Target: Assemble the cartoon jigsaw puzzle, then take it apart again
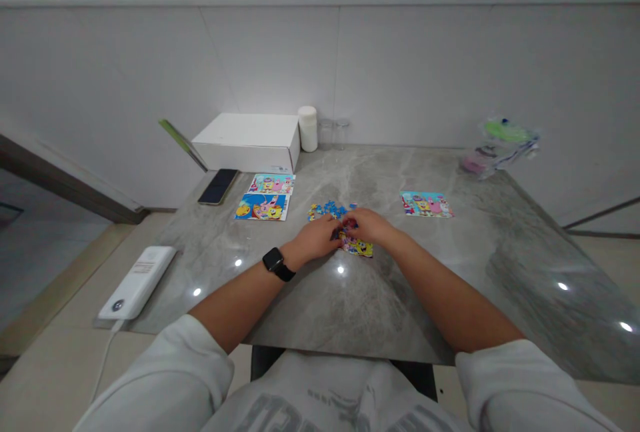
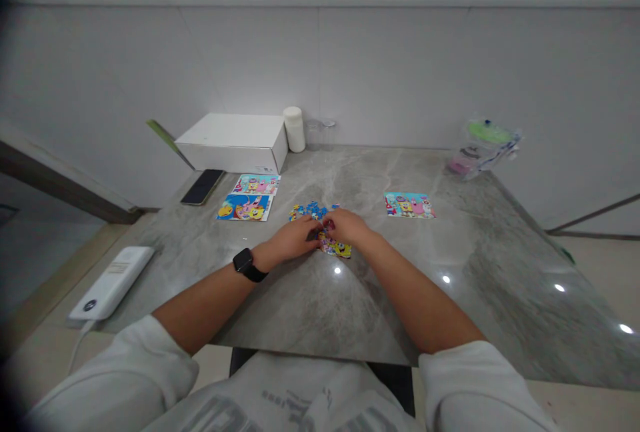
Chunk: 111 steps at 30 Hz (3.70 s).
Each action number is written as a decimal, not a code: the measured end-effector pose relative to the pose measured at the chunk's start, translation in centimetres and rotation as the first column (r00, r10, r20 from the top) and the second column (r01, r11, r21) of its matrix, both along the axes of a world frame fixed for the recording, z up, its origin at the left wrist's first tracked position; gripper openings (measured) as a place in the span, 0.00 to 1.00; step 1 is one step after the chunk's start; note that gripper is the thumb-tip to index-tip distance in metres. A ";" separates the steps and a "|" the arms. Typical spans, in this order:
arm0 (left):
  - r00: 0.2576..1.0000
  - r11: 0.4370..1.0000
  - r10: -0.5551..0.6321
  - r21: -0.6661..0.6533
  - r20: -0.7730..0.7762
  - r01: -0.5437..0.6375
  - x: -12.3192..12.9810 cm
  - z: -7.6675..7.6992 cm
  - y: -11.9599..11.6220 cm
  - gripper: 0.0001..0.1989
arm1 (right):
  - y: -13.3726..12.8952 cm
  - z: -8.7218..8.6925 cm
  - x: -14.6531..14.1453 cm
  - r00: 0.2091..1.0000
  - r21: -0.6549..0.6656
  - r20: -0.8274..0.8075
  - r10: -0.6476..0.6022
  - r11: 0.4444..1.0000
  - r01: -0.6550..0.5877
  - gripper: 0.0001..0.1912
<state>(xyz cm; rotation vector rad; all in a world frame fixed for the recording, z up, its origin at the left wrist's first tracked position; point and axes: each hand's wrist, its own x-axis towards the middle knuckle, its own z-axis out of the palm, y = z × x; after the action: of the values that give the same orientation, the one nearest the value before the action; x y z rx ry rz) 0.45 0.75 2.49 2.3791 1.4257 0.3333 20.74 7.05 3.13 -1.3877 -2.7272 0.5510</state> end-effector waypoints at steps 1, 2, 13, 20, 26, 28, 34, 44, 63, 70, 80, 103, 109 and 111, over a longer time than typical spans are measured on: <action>1.000 1.000 0.004 -0.005 -0.007 -0.004 0.3 0.0 0.0 0.15 | -0.2 0.0 0.3 0.999 0.017 0.014 -0.029 0.999 0.029 0.13; 1.000 1.000 0.007 -0.009 -0.010 -0.007 0.4 0.1 0.1 0.14 | -0.4 0.1 0.7 0.998 0.036 0.020 -0.062 0.997 0.062 0.13; 0.998 0.997 0.057 0.045 -0.041 -0.055 -0.5 0.2 0.6 0.11 | -4.1 0.7 2.2 0.998 0.016 0.018 -0.055 0.998 0.054 0.20; 0.999 0.998 0.024 0.053 -0.047 -0.021 -0.3 0.0 1.3 0.11 | -3.1 0.2 0.4 0.998 0.044 -0.032 -0.052 0.998 0.053 0.13; 0.996 0.996 0.053 -0.063 -0.077 -0.058 0.4 1.0 2.1 0.08 | -1.8 0.1 -0.7 0.998 -0.024 -0.028 -0.061 0.998 0.060 0.03; 0.996 0.995 0.055 -0.084 -0.063 -0.061 0.3 1.1 2.2 0.07 | -1.5 0.1 -0.8 0.995 -0.062 -0.036 -0.091 0.994 0.089 0.04; 0.993 0.991 0.115 -0.063 -0.003 -0.115 -0.5 0.8 2.3 0.11 | -0.4 -0.3 -0.7 0.989 -0.162 -0.082 -0.127 0.980 0.113 0.10; 0.993 0.997 0.080 -0.026 0.090 -0.078 -0.6 0.9 2.7 0.11 | 1.5 -1.2 -0.3 0.935 -0.331 -0.283 -0.215 0.936 0.115 0.08; 0.936 0.973 0.196 -0.179 0.293 -0.148 -0.7 -0.4 4.4 0.07 | 2.8 -1.1 0.1 0.938 -0.153 -0.311 -0.156 0.982 0.113 0.08; 0.947 0.967 0.235 -0.150 0.221 -0.205 -0.7 0.0 4.4 0.08 | 2.4 -0.5 -0.3 0.932 -0.246 -0.320 -0.169 0.965 0.090 0.07; 0.993 0.993 0.115 0.032 0.023 -0.116 -0.2 1.5 2.8 0.11 | 1.3 1.2 2.7 0.981 0.045 -0.056 -0.183 0.982 0.186 0.08; 0.981 0.985 0.123 -0.143 0.154 -0.101 3.4 -0.4 0.6 0.27 | -1.2 -1.6 3.1 0.924 -0.389 -0.285 -0.254 0.912 0.131 0.08; 0.967 0.992 0.075 -0.117 0.244 -0.047 2.6 -0.4 2.2 0.07 | 0.2 -1.6 3.3 0.773 -0.633 -0.503 -0.385 0.774 -0.026 0.12; 0.945 0.979 0.128 -0.190 0.299 -0.073 2.5 -0.4 2.6 0.07 | 0.5 -1.6 3.4 0.763 -0.659 -0.501 -0.408 0.751 -0.032 0.17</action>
<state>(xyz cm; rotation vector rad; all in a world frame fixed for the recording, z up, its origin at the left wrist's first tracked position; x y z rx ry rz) 2.95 3.32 2.10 2.0117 1.3683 0.5568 24.17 7.58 1.50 -1.2299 -1.8643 1.6885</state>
